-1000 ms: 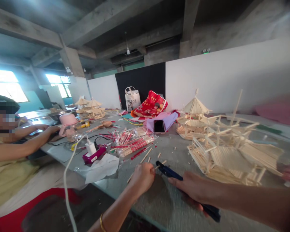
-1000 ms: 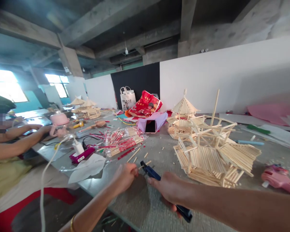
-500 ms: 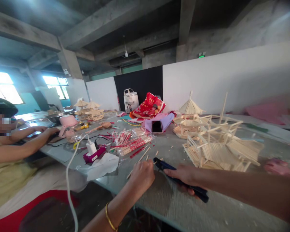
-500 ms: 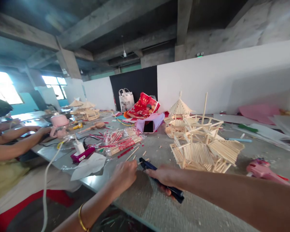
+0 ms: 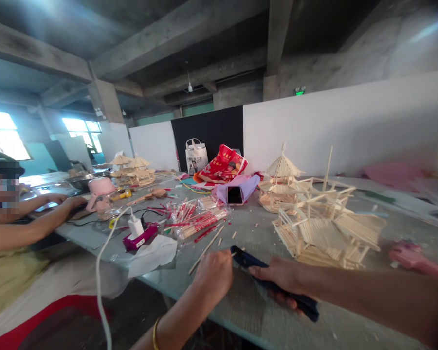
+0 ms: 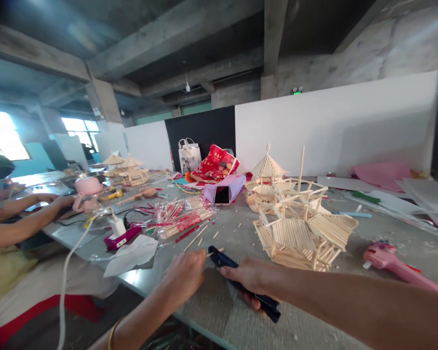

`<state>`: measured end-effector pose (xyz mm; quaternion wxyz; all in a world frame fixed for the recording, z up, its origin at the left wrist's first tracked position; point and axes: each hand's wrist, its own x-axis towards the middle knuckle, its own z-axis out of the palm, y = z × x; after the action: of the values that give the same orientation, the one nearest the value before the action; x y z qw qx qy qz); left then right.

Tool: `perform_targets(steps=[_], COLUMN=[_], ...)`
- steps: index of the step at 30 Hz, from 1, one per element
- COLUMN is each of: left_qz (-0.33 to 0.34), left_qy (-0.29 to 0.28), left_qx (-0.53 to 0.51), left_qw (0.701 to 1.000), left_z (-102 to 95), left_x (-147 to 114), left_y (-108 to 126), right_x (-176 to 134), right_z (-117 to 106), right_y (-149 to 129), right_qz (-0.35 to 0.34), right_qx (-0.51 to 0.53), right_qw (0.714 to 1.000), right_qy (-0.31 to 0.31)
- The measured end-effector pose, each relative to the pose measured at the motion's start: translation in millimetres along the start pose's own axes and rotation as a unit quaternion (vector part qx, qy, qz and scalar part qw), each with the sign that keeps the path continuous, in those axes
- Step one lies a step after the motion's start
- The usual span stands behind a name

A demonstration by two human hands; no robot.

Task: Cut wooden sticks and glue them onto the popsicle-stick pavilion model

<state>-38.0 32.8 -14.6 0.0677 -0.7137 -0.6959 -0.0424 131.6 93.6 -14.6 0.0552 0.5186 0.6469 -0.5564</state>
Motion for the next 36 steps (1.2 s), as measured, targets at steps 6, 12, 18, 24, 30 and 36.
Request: perform_targets(steps=[6,12,18,24,30,36], left_qz=[0.032,0.010,0.001,0.030,0.041,0.015], left_qy=[-0.004,0.002,0.011,-0.006,-0.008,-0.003], left_qx=[0.003,-0.001,-0.006,0.017,0.022,0.013], left_qw=[0.999,1.000,1.000,0.999,0.999,1.000], left_z=[4.5,11.9,12.4,5.9,2.3,9.0], left_x=[1.3,1.6,7.8,15.9,12.1,10.7], left_y=[6.3,4.1,0.7,5.4,9.3,15.7], right_x=[-4.1,-1.4,1.7,0.9,-5.6,-5.4], right_z=[-2.0,-6.4,-5.3,-7.1,-9.0,-9.9], right_y=[0.5,2.9,-2.5,1.6,1.6,4.6], right_qz=[-0.008,-0.005,0.010,-0.012,-0.003,0.004], right_qx=[-0.004,-0.029,-0.012,-0.007,-0.004,0.005], right_qw=[1.000,0.999,1.000,0.999,0.999,1.000], right_qy=[0.006,0.023,0.025,0.043,0.040,0.028])
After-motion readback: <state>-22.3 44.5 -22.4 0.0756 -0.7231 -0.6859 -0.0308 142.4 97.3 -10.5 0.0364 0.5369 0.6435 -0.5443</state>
